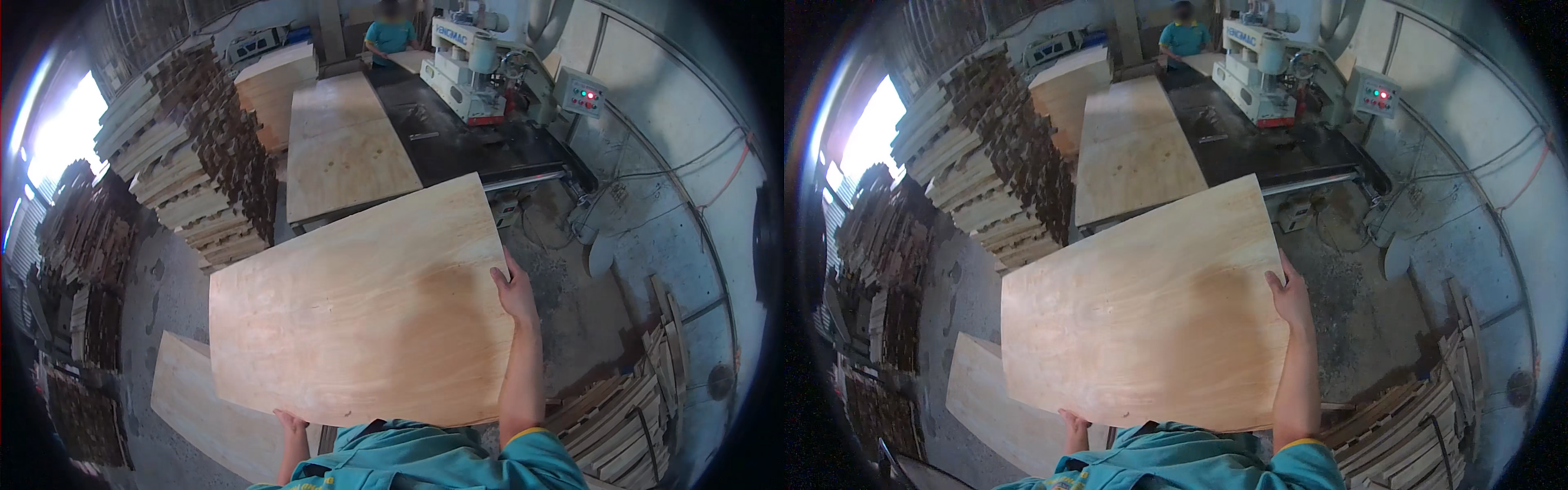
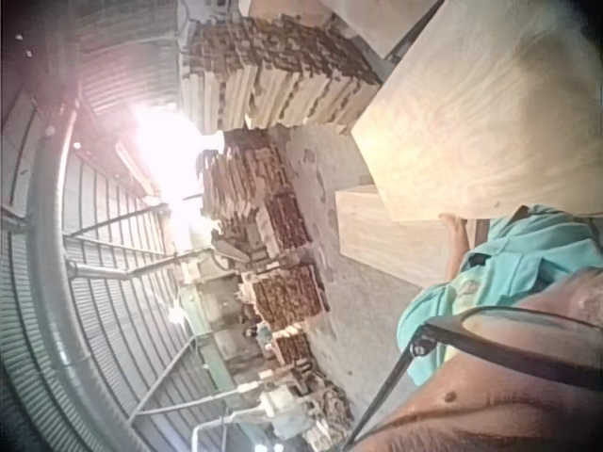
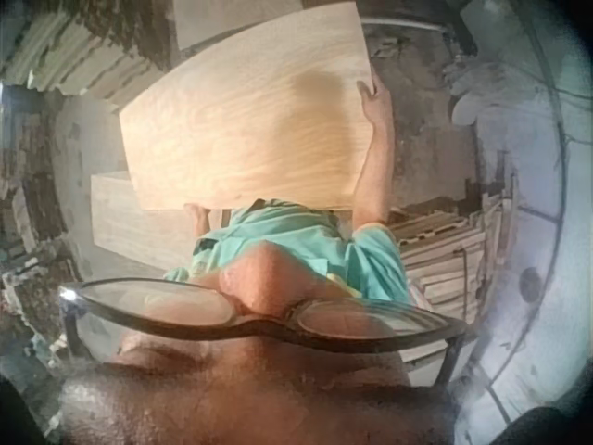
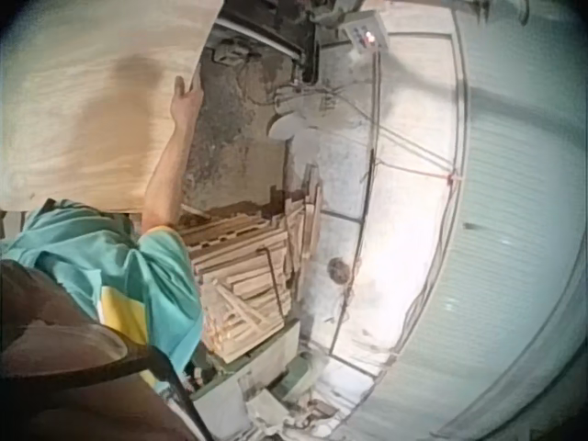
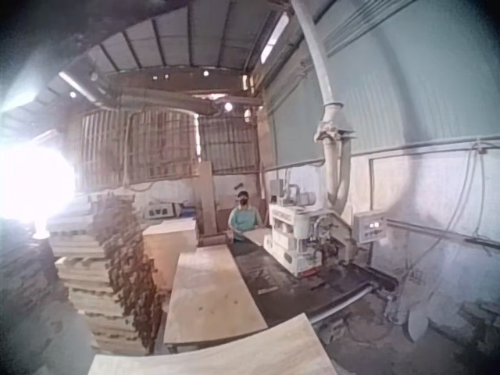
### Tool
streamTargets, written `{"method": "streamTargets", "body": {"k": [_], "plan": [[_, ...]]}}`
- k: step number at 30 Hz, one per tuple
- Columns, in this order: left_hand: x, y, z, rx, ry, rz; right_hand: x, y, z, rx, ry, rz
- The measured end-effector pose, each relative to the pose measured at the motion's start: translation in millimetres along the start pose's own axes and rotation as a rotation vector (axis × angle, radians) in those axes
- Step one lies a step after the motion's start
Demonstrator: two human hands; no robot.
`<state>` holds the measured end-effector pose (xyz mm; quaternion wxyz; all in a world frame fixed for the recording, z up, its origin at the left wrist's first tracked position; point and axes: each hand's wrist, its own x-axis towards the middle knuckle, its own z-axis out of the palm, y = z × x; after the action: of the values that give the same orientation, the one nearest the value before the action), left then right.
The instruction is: The person picks up wooden boards from a stack by hand and feeds them into a cutting machine, operating the machine's control buttons to process each board.
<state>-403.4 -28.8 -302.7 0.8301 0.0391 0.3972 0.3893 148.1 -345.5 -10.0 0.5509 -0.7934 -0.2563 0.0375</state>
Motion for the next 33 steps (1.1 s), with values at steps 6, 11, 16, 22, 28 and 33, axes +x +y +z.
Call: {"method": "streamTargets", "body": {"k": [6, 11, 16, 22, 28, 33], "plan": [[84, -6, 87, 0.245, -0.145, 0.051, 40, 116, -63, 0.074, 0.117, 0.039], [127, -109, 215, 0.337, -0.219, 0.150, 94, 209, -133, 0.174, 0.219, 0.379], [165, -227, 321, 0.619, 0.124, 0.138, 181, 345, -200, 0.136, 0.251, 0.499], [234, -348, 384, 0.466, -0.034, -0.117, 323, 522, -274, 0.638, 0.213, 0.406], [255, -451, 415, 0.536, 0.061, -0.151, 410, 460, -280, 0.275, 0.267, 0.053], [267, -491, 423, 0.404, -0.127, -0.092, 323, 375, -225, -0.556, 0.682, 0.162]]}}
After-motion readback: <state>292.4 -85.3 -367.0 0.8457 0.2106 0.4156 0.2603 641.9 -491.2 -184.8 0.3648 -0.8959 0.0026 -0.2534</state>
